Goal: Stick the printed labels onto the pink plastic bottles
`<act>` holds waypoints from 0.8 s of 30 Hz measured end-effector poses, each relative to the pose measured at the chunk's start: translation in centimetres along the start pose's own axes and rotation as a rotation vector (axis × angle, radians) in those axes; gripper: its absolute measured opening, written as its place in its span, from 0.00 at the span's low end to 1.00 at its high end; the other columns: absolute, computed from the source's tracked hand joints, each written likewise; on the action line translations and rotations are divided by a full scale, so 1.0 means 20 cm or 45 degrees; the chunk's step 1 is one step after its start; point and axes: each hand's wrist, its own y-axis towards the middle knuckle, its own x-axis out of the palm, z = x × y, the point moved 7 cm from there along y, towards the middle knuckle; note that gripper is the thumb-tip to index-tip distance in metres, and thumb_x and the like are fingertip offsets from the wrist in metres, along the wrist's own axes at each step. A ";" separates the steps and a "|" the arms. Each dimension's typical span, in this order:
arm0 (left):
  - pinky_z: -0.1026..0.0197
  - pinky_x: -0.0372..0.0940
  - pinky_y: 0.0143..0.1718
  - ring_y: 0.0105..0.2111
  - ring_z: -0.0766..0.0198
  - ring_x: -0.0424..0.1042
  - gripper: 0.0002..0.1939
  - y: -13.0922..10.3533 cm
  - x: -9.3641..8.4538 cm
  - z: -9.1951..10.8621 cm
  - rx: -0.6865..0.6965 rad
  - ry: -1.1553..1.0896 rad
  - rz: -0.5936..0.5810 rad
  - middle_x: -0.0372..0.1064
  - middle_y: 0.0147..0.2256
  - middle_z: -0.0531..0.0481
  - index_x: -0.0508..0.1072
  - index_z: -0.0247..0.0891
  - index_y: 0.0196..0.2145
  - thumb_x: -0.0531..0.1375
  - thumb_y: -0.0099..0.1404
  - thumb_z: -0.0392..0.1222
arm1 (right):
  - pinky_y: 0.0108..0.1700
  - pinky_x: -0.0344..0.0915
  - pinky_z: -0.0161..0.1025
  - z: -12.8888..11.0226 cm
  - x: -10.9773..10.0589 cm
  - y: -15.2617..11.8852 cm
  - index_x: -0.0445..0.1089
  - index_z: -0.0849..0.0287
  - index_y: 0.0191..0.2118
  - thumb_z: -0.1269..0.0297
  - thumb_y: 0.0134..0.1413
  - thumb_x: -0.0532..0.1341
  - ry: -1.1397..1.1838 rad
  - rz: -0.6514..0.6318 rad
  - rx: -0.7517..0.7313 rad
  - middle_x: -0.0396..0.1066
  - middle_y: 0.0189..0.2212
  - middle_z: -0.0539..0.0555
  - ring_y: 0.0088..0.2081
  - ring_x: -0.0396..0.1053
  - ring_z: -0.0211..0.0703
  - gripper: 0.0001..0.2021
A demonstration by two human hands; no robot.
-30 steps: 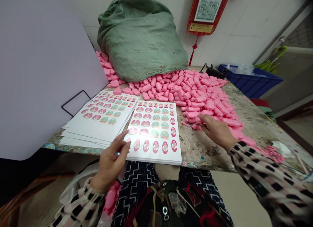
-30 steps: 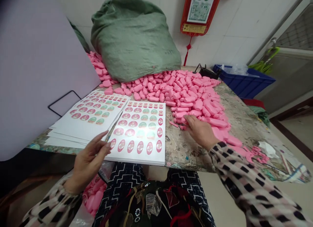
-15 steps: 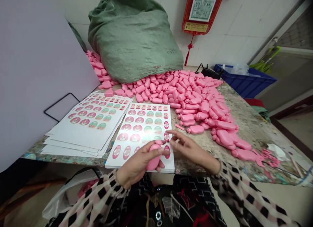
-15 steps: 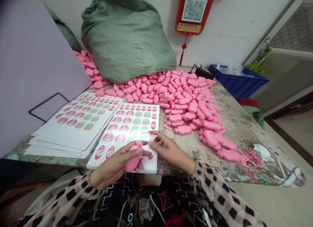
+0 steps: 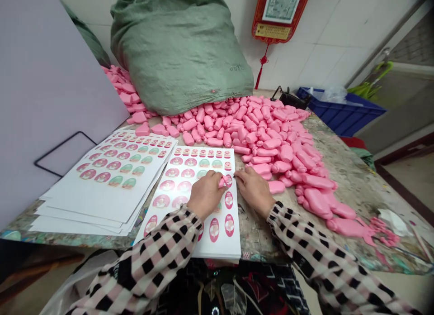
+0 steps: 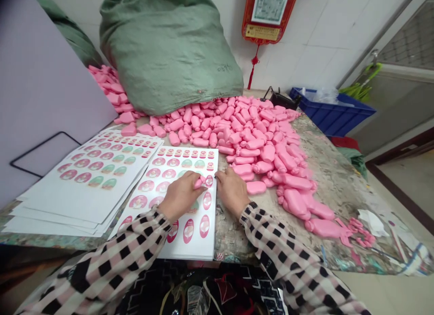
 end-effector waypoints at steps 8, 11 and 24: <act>0.61 0.53 0.28 0.35 0.59 0.69 0.10 0.03 0.03 -0.02 0.024 0.052 -0.077 0.70 0.37 0.52 0.66 0.43 0.32 0.58 0.57 0.50 | 0.31 0.55 0.35 -0.01 -0.01 0.04 0.67 0.55 0.43 0.60 0.62 0.46 -0.072 -0.033 -0.090 0.65 0.40 0.55 0.39 0.66 0.42 0.14; 0.61 0.53 0.28 0.34 0.58 0.69 0.11 0.02 0.03 -0.02 0.065 0.077 -0.095 0.70 0.36 0.51 0.66 0.43 0.31 0.58 0.57 0.52 | 0.33 0.56 0.35 -0.01 -0.02 0.05 0.67 0.55 0.43 0.61 0.62 0.46 -0.060 -0.077 -0.141 0.65 0.41 0.55 0.39 0.66 0.42 0.14; 0.60 0.55 0.31 0.36 0.58 0.69 0.16 0.02 0.05 -0.03 0.138 0.166 -0.140 0.70 0.36 0.50 0.67 0.44 0.36 0.54 0.59 0.57 | 0.29 0.52 0.34 -0.01 -0.04 0.09 0.68 0.56 0.39 0.60 0.61 0.49 -0.073 -0.074 -0.333 0.67 0.37 0.53 0.35 0.66 0.40 0.12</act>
